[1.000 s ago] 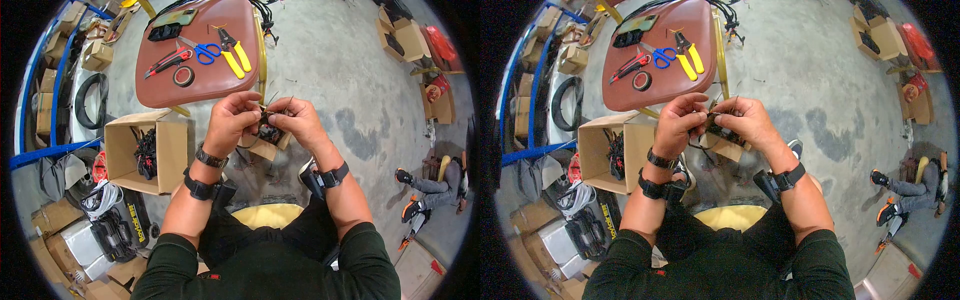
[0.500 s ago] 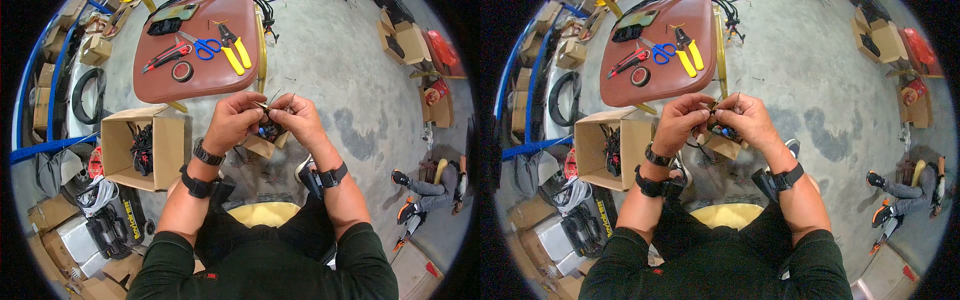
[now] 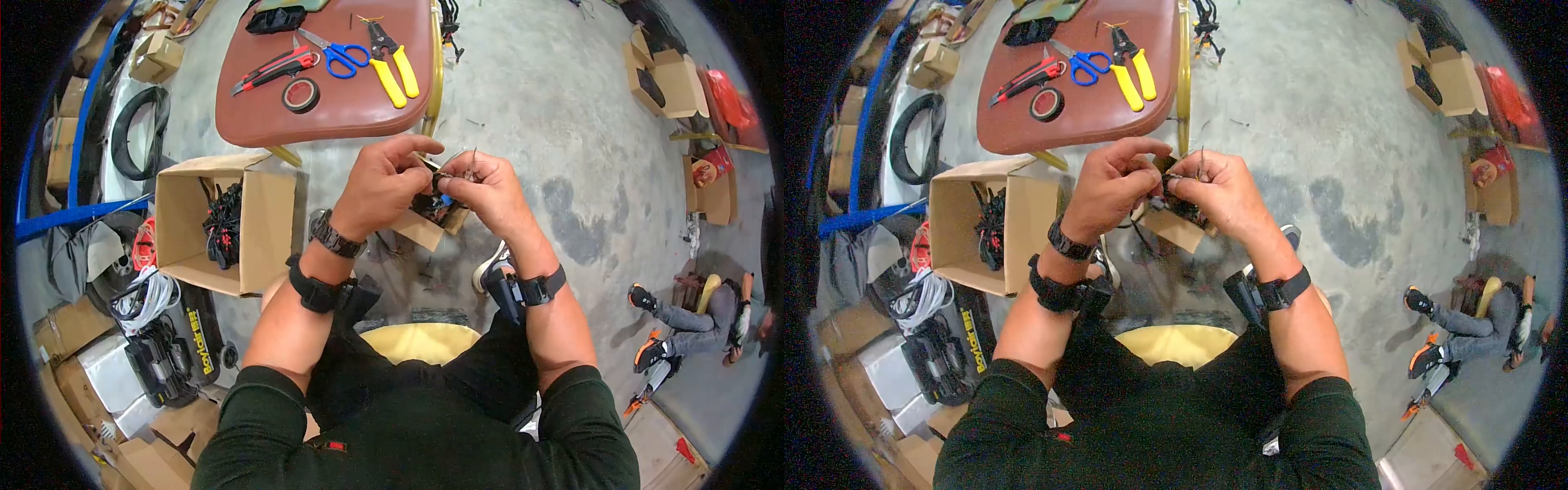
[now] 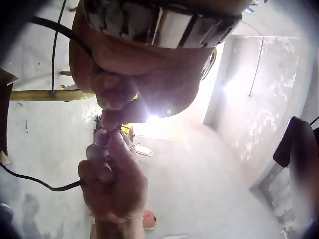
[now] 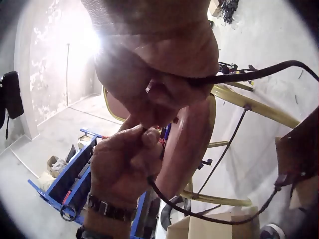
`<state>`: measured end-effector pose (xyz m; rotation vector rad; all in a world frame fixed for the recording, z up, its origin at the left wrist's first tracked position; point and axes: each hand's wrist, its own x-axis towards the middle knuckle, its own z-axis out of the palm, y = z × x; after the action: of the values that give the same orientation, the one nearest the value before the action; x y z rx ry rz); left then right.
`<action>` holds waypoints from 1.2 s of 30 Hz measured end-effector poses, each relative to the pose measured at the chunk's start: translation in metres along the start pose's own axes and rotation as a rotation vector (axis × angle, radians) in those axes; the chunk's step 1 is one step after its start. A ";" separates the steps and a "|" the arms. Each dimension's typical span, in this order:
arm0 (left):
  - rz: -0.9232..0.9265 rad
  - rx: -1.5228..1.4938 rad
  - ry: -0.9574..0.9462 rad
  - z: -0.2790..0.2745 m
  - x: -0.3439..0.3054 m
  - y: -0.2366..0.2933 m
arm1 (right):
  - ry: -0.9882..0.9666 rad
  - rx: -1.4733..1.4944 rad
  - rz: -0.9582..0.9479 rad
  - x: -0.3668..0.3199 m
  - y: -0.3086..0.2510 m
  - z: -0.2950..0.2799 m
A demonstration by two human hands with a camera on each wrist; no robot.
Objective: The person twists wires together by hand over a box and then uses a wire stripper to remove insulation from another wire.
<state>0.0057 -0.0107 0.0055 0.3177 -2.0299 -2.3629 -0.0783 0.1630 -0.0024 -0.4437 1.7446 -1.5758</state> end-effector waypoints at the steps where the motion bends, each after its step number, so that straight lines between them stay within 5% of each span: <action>1: 0.021 0.008 -0.003 0.000 0.001 -0.003 | -0.010 -0.002 -0.004 0.000 0.000 0.000; 21: 0.097 0.243 0.040 0.000 -0.005 0.005 | -0.050 0.062 0.141 -0.003 -0.014 -0.001; 36: 0.165 0.085 -0.067 -0.006 -0.003 0.002 | -0.174 0.534 0.148 -0.001 0.005 -0.007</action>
<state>0.0094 -0.0163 0.0071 0.0691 -2.0986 -2.2241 -0.0812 0.1693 -0.0070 -0.1744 1.1370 -1.7531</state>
